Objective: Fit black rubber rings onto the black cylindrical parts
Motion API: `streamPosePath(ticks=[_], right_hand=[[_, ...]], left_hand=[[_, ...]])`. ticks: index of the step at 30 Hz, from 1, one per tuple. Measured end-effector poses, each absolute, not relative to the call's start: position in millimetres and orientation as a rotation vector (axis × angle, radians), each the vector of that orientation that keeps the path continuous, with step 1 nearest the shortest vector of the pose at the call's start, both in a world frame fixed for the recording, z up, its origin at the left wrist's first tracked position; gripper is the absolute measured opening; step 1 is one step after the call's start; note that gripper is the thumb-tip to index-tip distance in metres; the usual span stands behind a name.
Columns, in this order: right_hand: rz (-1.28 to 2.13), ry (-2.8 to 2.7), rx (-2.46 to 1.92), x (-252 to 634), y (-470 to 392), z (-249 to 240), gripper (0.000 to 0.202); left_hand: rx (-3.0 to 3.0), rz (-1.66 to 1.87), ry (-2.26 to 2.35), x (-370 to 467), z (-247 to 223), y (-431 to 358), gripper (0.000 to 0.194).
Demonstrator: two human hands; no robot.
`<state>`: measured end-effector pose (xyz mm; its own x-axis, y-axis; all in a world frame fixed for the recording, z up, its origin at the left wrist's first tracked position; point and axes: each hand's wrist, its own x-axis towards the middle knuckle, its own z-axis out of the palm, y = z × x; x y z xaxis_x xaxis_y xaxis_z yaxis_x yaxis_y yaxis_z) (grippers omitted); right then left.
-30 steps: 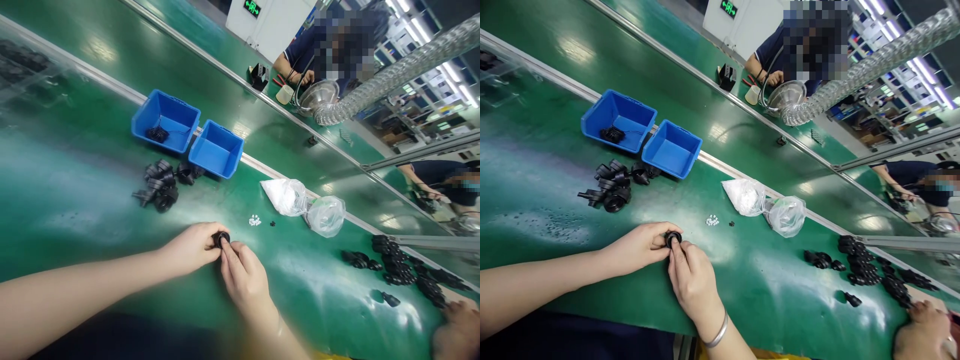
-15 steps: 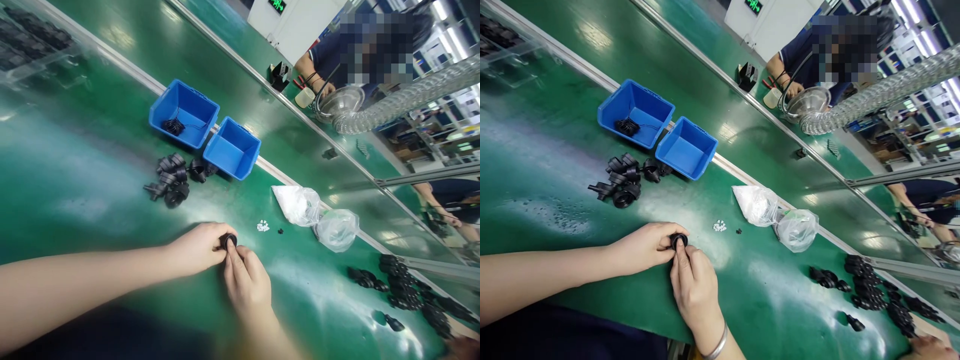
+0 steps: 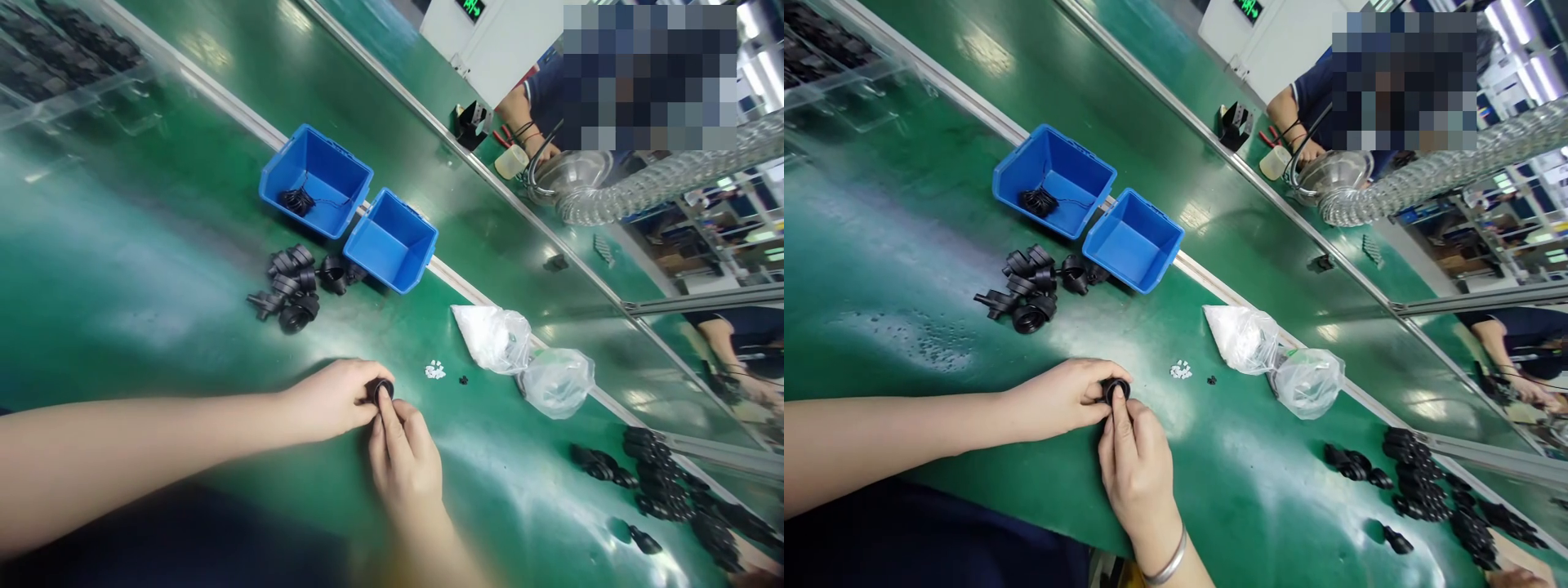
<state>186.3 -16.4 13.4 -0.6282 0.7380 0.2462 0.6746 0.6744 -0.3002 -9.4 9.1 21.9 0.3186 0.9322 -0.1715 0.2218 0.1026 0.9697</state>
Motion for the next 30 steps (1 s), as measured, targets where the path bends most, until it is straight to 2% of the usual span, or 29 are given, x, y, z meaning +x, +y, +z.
streamPosePath(ticks=[6,12,19,26,30], right_hand=[[0.246,-2.617,-1.053,183.3,-11.5,24.8,0.047],[0.289,-2.5,-1.087,185.8,-15.5,18.8,0.06],[0.318,-2.52,-1.129,187.1,-16.7,13.9,0.063],[0.059,-2.732,-1.055,186.7,-15.5,21.2,0.069],[0.196,-2.665,-1.09,185.4,-13.6,25.0,0.065]], left_hand=[[1.431,0.746,1.168,-10.1,23.4,9.3,0.034],[1.398,0.753,1.157,-9.9,21.0,9.2,0.032],[1.411,0.744,1.156,-10.4,22.3,10.0,0.032],[1.406,0.727,1.16,-10.7,23.9,10.1,0.033],[1.415,0.742,1.147,-10.7,23.0,10.1,0.033]])
